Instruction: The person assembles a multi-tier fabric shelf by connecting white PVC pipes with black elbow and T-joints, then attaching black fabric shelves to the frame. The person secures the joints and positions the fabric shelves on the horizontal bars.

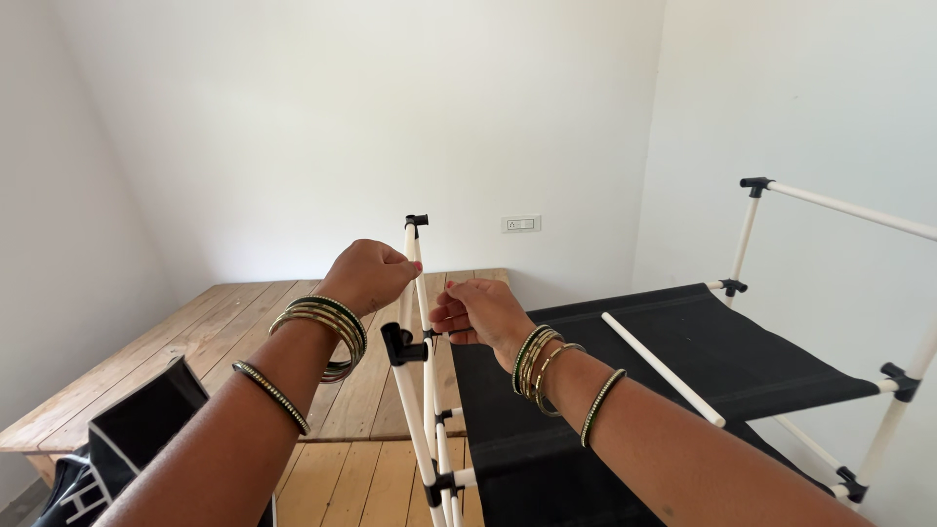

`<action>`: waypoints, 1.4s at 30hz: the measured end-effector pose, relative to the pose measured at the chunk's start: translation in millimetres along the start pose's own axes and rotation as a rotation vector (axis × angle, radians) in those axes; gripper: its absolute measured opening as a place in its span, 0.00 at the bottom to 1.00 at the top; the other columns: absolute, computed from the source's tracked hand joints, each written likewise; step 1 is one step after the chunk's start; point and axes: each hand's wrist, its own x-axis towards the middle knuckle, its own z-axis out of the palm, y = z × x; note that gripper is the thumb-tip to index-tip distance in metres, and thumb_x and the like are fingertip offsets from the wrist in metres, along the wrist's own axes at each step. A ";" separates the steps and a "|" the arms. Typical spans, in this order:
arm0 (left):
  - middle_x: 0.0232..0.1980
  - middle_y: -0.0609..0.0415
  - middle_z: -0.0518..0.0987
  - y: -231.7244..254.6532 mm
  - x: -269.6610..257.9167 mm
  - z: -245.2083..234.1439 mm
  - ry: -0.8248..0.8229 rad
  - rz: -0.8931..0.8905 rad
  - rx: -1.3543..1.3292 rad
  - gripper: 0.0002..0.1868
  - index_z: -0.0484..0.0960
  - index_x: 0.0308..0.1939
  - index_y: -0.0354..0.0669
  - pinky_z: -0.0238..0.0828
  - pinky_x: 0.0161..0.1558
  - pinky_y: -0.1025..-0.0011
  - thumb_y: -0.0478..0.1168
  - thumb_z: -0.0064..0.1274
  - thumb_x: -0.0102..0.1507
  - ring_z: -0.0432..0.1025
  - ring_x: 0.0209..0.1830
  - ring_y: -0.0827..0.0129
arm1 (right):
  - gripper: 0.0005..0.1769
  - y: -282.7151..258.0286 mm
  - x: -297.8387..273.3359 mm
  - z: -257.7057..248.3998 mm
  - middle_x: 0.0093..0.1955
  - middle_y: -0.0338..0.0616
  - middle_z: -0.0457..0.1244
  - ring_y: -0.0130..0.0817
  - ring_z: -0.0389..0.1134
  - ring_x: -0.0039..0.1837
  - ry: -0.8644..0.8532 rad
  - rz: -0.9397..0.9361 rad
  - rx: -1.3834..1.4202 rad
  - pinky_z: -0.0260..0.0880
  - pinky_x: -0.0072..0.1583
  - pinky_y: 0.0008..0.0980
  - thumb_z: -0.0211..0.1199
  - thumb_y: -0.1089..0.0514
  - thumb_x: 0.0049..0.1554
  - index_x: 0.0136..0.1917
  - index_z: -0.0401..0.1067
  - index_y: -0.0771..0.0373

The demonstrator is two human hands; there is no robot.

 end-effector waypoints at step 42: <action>0.33 0.55 0.87 -17.2 188.7 15.4 0.109 0.138 0.041 0.07 0.92 0.33 0.47 0.81 0.42 0.69 0.45 0.67 0.56 0.81 0.34 0.70 | 0.11 71.7 224.3 22.6 0.34 0.36 0.68 0.17 0.61 0.33 0.172 -0.254 -0.100 0.61 0.35 0.22 0.65 0.54 0.58 0.42 0.81 0.63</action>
